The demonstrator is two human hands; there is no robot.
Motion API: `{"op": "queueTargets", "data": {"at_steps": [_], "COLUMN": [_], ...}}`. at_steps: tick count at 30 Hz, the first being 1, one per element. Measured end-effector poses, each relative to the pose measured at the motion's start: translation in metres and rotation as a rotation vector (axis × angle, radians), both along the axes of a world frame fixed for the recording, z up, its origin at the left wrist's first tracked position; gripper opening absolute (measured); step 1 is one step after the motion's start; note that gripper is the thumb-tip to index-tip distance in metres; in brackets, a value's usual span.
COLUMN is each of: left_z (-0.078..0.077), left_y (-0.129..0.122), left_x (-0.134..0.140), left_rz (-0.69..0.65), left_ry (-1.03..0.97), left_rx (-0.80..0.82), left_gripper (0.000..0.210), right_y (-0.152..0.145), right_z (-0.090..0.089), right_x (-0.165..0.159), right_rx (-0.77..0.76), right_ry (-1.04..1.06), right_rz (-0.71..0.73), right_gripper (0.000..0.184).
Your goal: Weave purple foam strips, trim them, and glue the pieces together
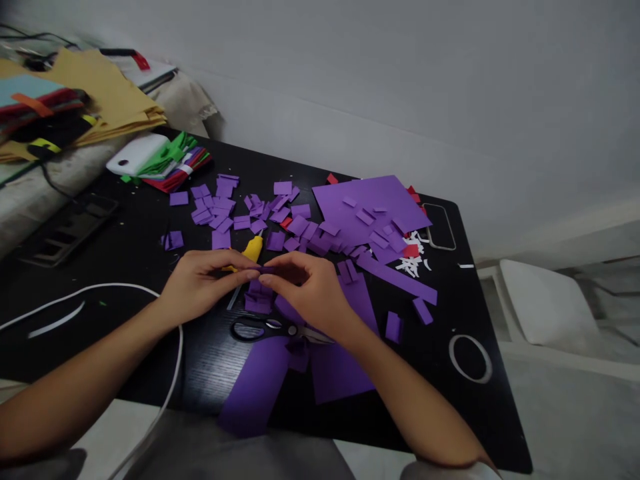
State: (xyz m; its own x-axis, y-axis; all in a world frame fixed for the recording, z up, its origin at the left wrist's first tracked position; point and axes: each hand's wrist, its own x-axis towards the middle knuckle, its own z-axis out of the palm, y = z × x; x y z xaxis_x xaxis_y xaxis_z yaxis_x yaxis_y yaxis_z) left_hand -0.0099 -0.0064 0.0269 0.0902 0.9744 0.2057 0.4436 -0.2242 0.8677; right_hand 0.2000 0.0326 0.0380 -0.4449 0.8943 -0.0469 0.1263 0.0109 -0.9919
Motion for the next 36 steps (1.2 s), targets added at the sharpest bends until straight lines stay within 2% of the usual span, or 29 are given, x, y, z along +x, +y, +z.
{"op": "queueTargets", "data": {"at_steps": [4, 11, 30, 36], "left_z": [0.0005, 0.0002, -0.0006, -0.0023], "left_y": [0.0000, -0.0005, -0.0009, -0.0014], "left_x": [0.0006, 0.0033, 0.0063, 0.0045], "left_rz": [-0.010, 0.021, 0.026, 0.054], "left_ry": [0.022, 0.002, -0.050, -0.073], "left_rx": [-0.015, -0.060, -0.080, -0.082], "left_gripper": [0.016, 0.020, 0.017, 0.018], "right_y": [0.0010, -0.0026, -0.0036, 0.0000], "right_z": [0.0012, 0.0022, -0.0002, -0.0012], "right_x": [0.0024, 0.0005, -0.0015, 0.0006], "right_rx": [0.061, 0.129, 0.104, 0.015], "right_ry": [-0.044, -0.102, -0.107, -0.016], "right_rz": [0.011, -0.063, -0.116, -0.049], "right_gripper": [0.014, 0.009, 0.011, 0.017]}}
